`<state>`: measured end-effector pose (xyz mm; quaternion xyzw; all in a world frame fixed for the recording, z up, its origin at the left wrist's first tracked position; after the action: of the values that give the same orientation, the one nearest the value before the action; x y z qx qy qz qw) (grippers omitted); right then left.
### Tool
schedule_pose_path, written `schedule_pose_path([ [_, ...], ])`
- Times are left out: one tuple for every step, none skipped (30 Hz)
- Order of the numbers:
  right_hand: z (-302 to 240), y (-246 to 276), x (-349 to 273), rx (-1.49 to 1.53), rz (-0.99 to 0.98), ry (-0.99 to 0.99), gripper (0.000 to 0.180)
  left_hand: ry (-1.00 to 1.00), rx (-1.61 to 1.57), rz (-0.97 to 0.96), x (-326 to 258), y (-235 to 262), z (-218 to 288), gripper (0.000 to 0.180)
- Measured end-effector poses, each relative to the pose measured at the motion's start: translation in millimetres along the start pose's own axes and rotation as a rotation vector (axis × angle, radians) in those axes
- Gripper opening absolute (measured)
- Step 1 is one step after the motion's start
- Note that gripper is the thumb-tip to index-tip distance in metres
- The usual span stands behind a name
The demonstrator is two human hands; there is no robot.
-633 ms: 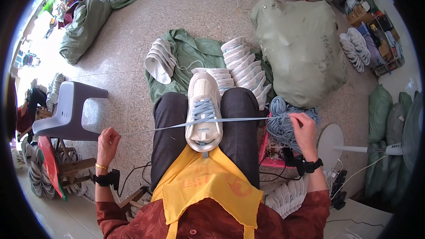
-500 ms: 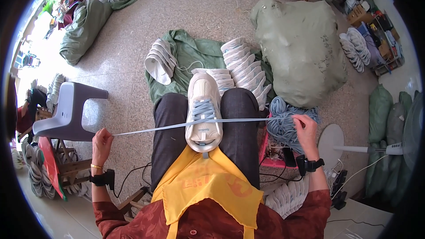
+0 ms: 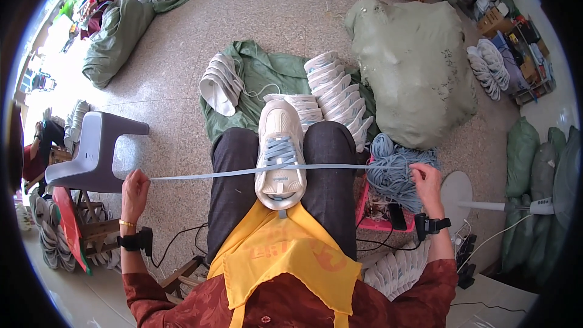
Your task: Lacing white sneakers in a shoe manufacturing workshop.
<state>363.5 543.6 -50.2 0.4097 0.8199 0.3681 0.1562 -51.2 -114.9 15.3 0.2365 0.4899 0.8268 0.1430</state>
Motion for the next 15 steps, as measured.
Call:
schedule_pose_path([
  [-0.1,1.9,0.3,-0.087,-0.019,0.004,0.013,-0.003,0.000,0.004,2.0,0.6,3.2,0.014],
  [-0.2,3.3,0.3,-0.174,-0.039,0.007,0.012,0.014,-0.023,0.005,3.9,1.1,6.6,0.014],
  [-1.4,5.0,-0.2,-0.172,-0.036,0.009,0.012,0.031,-0.047,0.006,6.0,0.9,9.9,0.013],
  [-7.6,4.2,-0.6,-0.303,-0.052,0.116,0.011,0.032,-0.046,0.004,9.4,-1.0,12.4,0.013],
  [-13.7,2.1,-1.2,-0.433,-0.068,0.225,0.010,0.055,-0.073,-0.025,12.9,-4.3,14.4,0.013],
  [-17.0,0.2,-0.2,-0.432,-0.069,0.225,0.010,0.079,-0.101,-0.053,16.8,-7.5,17.3,0.012],
  [-20.4,-4.7,0.0,-0.416,-0.137,0.219,0.010,0.075,-0.101,-0.054,23.1,-9.3,25.0,0.012],
  [-27.6,-10.2,0.2,-0.400,-0.207,0.213,0.011,0.071,-0.110,-0.099,29.2,-11.8,36.0,0.012],
  [-37.5,-15.1,2.3,-0.401,-0.204,0.211,0.011,0.066,-0.119,-0.144,35.9,-13.7,46.3,0.012],
  [-47.7,-25.3,2.5,-0.225,-0.380,-0.039,0.015,0.050,-0.161,-0.199,43.8,-15.8,56.2,0.009],
  [-59.4,-35.7,1.8,-0.041,-0.552,-0.286,0.019,0.046,-0.160,-0.197,54.2,-15.0,62.9,0.009],
  [-77.0,-39.0,9.9,-0.039,-0.554,-0.279,0.019,0.014,-0.171,-0.211,63.7,-12.0,69.5,0.007],
  [-96.6,-44.7,15.2,0.111,-0.638,-0.263,0.022,-0.021,-0.182,-0.227,74.5,-9.4,76.6,0.006],
  [-116.1,-48.0,16.7,0.260,-0.715,-0.252,0.024,-0.044,-0.166,-0.133,91.3,0.9,87.0,0.006],
  [-134.9,-47.3,17.8,0.259,-0.710,-0.257,0.024,-0.068,-0.152,-0.042,108.5,10.6,95.9,0.007],
])
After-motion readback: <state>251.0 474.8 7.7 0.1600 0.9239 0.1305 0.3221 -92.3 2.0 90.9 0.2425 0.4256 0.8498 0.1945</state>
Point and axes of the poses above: each hand's wrist, its own x-axis towards the middle knuckle, its own y-axis out of the back of the hand, z = x × y, the point moved 4 cm from there along x, towards the middle knuckle, and after that the axes turned 9 degrees about z, right-handed, at the moved point
